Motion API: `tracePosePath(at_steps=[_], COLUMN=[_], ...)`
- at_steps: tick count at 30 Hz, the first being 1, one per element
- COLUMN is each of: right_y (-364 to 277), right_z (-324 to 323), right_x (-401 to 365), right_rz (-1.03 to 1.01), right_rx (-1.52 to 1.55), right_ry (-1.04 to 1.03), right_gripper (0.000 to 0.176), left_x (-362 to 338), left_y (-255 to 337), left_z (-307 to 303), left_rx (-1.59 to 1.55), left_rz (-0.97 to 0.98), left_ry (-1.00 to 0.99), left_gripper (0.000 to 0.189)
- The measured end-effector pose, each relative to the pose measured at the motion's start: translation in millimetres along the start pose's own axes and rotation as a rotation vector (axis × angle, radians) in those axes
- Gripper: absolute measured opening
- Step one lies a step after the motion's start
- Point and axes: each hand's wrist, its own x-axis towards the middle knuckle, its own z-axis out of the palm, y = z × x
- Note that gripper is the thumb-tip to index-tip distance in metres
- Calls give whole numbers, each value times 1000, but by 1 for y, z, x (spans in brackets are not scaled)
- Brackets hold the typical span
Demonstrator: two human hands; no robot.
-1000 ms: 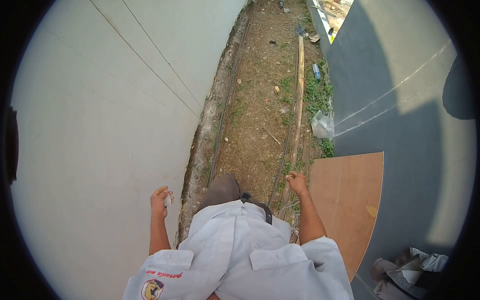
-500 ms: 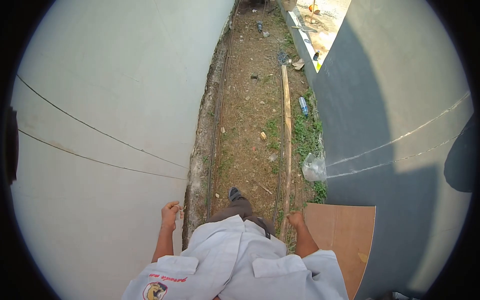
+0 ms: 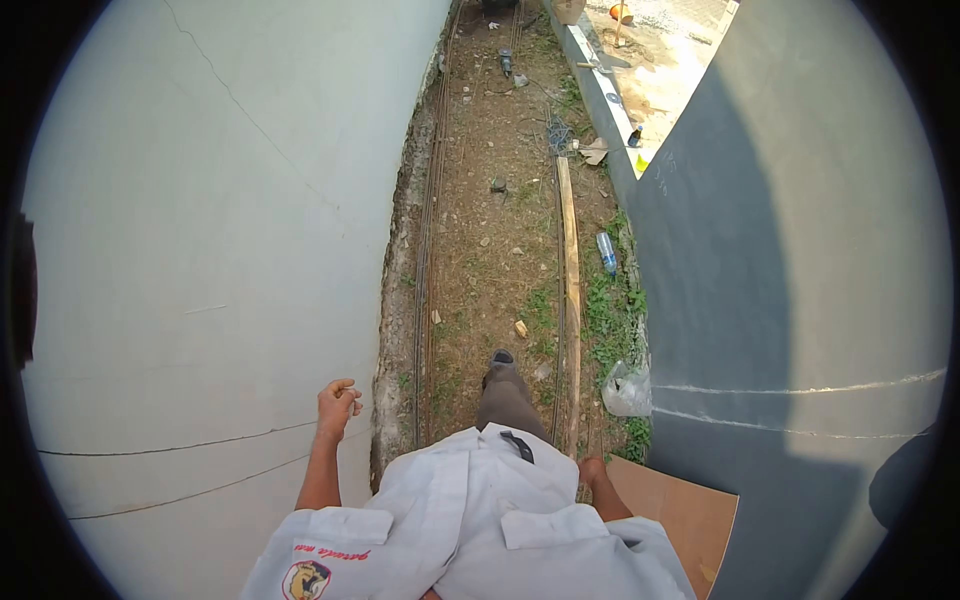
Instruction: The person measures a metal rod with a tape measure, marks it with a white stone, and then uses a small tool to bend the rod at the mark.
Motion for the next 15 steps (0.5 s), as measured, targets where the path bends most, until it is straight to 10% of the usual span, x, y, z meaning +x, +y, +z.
tracePosePath(at_steps=[15], right_y=[-548], right_z=[-194], right_x=[174], right_rz=[-470], right_rx=[-147], right_ry=[6], right_gripper=[7], left_x=[119], left_y=[107], left_z=[53], left_rx=[-28], left_rz=[-152], left_ry=[229], left_gripper=[30])
